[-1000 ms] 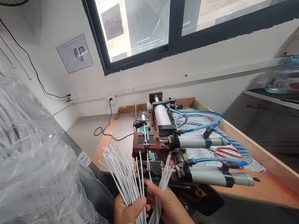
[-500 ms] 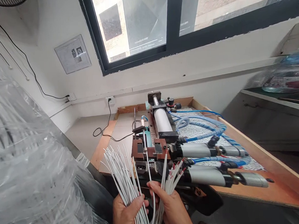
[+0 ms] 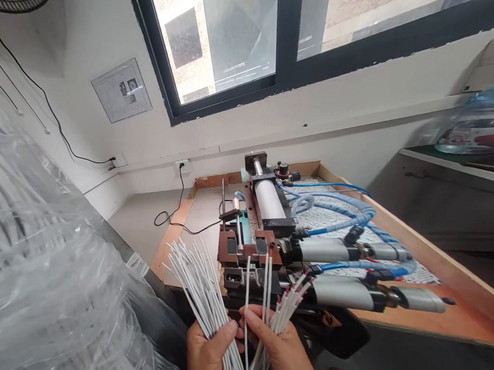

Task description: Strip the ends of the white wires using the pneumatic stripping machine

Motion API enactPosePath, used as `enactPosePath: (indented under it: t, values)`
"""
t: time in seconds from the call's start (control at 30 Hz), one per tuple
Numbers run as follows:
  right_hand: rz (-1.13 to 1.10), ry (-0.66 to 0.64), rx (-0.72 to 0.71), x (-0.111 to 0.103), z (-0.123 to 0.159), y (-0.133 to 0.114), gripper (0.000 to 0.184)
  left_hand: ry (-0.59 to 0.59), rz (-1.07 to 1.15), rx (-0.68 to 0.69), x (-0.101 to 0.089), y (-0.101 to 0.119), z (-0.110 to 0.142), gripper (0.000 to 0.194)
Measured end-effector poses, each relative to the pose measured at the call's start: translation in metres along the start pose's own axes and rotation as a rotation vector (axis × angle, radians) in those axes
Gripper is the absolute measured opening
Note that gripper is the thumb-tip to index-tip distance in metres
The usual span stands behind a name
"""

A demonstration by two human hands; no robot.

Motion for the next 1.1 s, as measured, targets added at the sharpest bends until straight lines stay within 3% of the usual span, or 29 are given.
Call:
enactPosePath:
  t: [0.17, 0.4, 0.63, 0.8, 1.1]
  values:
    - [-0.023, 0.116, -0.029, -0.006, -0.01, 0.005, 0.022, 0.09, 0.01, -0.012, -0.002, 0.002, 0.001, 0.017]
    - [-0.175, 0.148, 0.089, 0.003, -0.014, -0.001, 0.021, 0.096, -0.001, 0.014, 0.0, 0.003, 0.001, 0.022]
    - [-0.173, -0.172, 0.208, 0.012, -0.006, 0.003, 0.024, 0.01, -0.119, 0.011, -0.007, -0.004, -0.001, 0.019]
    - [-0.053, -0.017, 0.049, -0.003, 0.001, 0.011, 0.024, -0.078, -0.188, 0.004, -0.01, -0.007, -0.003, 0.024]
    - [-0.042, -0.002, 0.085, -0.01, 0.001, 0.005, 0.023, 0.06, -0.048, -0.04, -0.008, -0.002, 0.007, 0.028]
Point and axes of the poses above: each hand's wrist, its own z-axis away from the middle knuckle, its own x-axis out of the palm, y = z × x, the point moved 2 cm from there along -z, towards the middle knuckle, and after that the axes turned 12 degrees about -x, right-handed, at the moved point
